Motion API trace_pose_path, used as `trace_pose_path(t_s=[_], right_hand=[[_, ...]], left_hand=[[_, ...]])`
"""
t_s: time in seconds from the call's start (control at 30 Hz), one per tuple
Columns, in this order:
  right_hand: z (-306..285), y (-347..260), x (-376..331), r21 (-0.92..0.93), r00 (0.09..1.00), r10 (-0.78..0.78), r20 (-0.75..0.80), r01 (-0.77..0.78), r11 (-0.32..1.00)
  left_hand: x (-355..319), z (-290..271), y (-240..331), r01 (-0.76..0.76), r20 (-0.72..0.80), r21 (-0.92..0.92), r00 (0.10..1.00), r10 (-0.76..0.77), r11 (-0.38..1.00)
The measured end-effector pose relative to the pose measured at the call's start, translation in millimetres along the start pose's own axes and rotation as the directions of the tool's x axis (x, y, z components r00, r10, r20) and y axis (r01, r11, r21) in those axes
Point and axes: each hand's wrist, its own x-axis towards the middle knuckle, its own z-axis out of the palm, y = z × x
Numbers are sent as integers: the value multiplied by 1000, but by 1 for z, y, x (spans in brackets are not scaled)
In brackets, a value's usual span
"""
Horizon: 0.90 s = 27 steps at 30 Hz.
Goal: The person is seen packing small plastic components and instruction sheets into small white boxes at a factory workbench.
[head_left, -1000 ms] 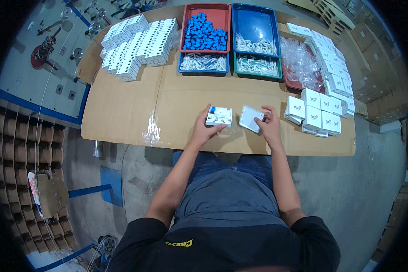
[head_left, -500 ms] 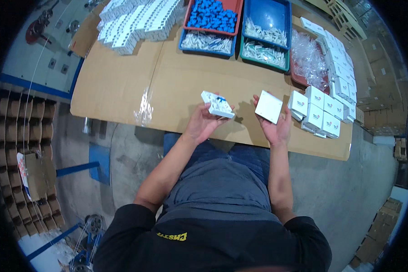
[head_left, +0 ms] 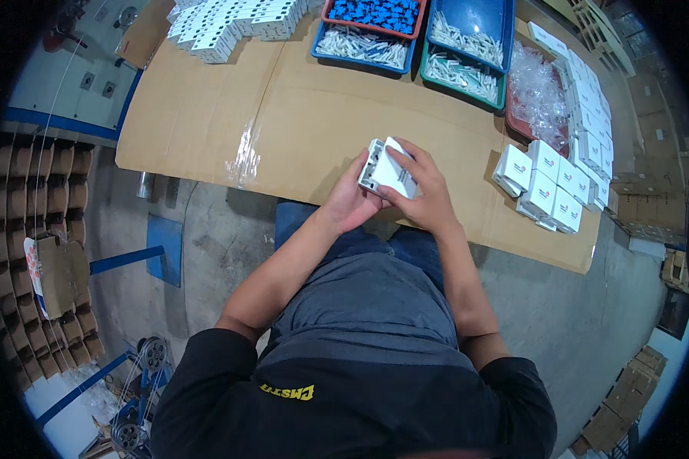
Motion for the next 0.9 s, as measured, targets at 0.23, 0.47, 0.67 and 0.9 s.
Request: trace_pose_path(t_s=[0.23, 0.47, 0.67, 0.9], right_hand=[[9, 2, -1, 5, 997, -80, 6, 80, 997], [10, 6, -1, -39, 993, -115, -14, 114, 993], [12, 8, -1, -25, 996, -89, -9, 88, 996], [13, 10, 1, -31, 995, -100, 23, 101, 994]], left_hand=[[0, 0, -3, -16, -24, -5, 1000, 16, 1000], [0, 1, -1, -6, -53, 13, 999, 7, 1000], [1, 0, -2, -12, -85, 14, 996, 13, 1000], [-1, -7, -1, -15, -37, 54, 999, 17, 998]])
